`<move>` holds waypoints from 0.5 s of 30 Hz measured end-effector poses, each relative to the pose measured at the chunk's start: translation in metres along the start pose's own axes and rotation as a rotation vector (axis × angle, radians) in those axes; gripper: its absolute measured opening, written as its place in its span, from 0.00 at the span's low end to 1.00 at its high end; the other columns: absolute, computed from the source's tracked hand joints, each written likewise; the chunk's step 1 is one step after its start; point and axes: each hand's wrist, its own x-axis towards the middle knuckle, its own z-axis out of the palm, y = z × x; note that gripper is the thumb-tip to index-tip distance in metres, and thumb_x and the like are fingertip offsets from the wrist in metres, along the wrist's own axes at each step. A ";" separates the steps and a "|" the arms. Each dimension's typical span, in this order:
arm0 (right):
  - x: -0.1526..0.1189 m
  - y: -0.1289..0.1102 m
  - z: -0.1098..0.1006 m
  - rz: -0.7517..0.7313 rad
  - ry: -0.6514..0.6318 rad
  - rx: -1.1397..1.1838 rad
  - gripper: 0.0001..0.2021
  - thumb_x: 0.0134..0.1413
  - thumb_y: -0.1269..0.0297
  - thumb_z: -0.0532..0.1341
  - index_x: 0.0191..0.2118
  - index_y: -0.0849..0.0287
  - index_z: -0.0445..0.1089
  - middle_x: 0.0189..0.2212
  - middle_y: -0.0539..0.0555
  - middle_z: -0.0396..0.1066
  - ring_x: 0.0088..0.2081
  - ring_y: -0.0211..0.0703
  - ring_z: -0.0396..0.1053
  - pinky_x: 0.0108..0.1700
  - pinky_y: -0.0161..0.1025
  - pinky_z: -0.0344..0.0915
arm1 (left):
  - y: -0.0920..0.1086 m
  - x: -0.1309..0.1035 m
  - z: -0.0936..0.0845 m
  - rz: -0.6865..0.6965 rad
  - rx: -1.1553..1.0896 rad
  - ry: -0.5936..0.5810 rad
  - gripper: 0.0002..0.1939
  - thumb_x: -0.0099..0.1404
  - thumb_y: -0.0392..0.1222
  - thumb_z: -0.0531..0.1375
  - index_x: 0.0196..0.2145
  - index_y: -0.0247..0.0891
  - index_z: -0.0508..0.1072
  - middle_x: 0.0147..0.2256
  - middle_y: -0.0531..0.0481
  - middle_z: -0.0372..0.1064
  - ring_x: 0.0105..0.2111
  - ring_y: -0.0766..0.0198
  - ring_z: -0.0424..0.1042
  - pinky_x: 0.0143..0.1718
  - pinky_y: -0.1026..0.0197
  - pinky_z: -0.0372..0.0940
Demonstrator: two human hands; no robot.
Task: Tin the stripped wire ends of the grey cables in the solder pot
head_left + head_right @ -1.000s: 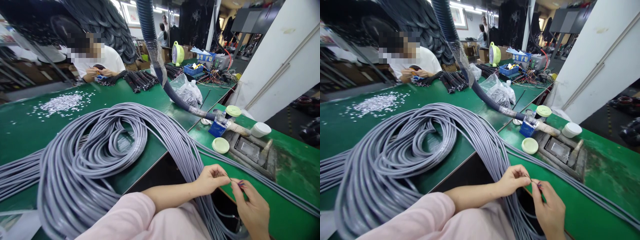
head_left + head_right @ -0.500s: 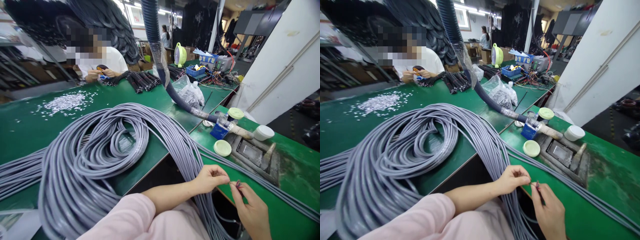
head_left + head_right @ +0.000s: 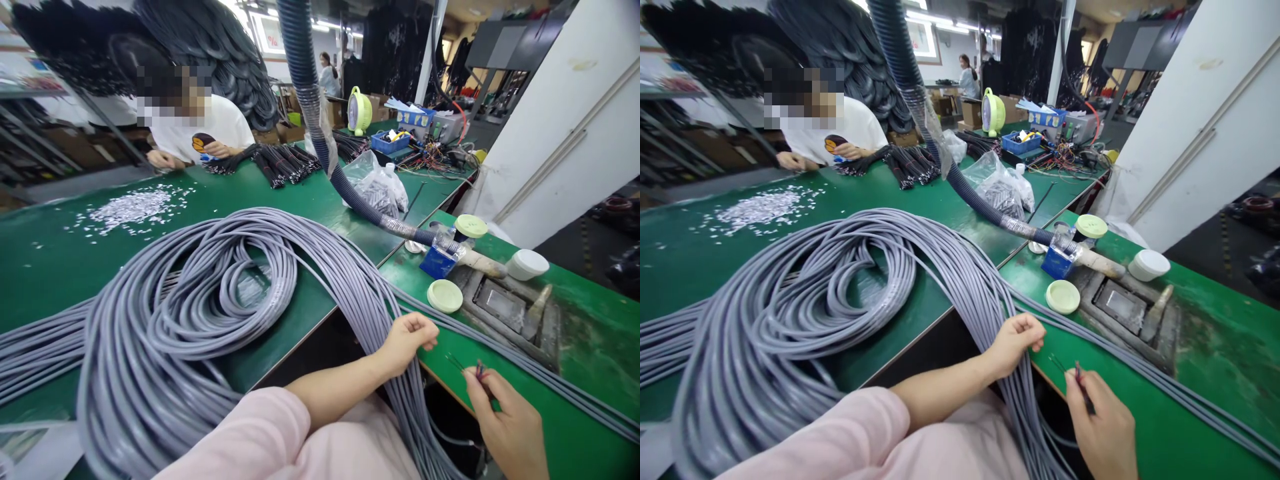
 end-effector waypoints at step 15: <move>0.025 0.008 -0.008 0.003 -0.065 -0.016 0.15 0.62 0.54 0.57 0.27 0.56 0.67 0.23 0.47 0.68 0.25 0.35 0.68 0.31 0.30 0.62 | 0.008 0.001 -0.005 0.123 0.325 -0.173 0.24 0.51 0.59 0.68 0.29 0.30 0.76 0.25 0.48 0.71 0.25 0.69 0.67 0.30 0.64 0.62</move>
